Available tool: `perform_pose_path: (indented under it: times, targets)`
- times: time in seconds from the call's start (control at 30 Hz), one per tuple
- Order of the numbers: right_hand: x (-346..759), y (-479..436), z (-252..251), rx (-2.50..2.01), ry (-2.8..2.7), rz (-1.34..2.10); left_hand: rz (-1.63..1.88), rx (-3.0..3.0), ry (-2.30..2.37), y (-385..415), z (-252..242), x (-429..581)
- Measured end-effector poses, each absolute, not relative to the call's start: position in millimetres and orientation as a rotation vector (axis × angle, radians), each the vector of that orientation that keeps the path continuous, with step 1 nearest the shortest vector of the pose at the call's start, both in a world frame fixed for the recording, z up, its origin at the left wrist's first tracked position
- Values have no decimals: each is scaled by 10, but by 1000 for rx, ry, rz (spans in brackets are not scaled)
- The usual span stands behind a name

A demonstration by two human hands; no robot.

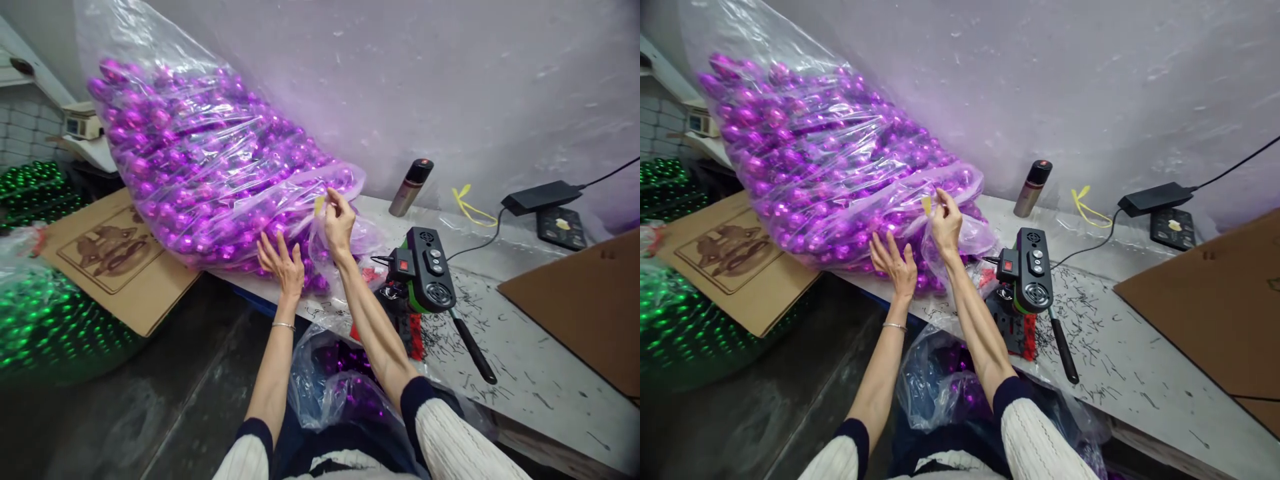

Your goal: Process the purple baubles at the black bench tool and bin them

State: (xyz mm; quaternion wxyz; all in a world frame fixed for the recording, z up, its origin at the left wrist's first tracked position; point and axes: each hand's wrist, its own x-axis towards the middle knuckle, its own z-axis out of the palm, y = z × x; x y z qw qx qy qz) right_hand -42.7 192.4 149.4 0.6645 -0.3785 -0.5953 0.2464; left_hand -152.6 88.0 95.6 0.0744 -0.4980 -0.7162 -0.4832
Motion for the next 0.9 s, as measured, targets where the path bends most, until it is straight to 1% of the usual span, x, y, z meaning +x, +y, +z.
perform_pose_path:
  times: [0.1,0.2,0.3,0.37,0.5,0.63,0.7,0.8,0.9]
  targets:
    - [-447,1972,1641,-785,-1279,566,-1250,-1597,-2114,1103,1234,-1722]
    - [-484,2004,1657,-751,-1301,578,-1022,-1795,-2111,1340,1394,-1910]
    - [-541,2007,1572,-765,-1323,566,-780,-2086,-2096,1535,1364,-2052]
    - [-589,1991,1506,-782,-1337,543,-755,-2235,-2078,1627,1253,-2112]
    - [-713,1900,1394,-865,-1400,457,-1103,-2411,-2075,1683,935,-2150]
    - [-826,1654,1275,-1023,-1526,405,-1334,-2518,-1930,1540,709,-2099]
    - [-854,1468,1238,-1096,-1635,381,-1563,-2345,-1954,1389,697,-2023]
    - [-860,1152,1239,-1259,-1763,331,-1888,-1855,-2037,1051,779,-1799]
    - [-815,825,1235,-1351,-1795,291,-2008,-1537,-1978,598,838,-1477]
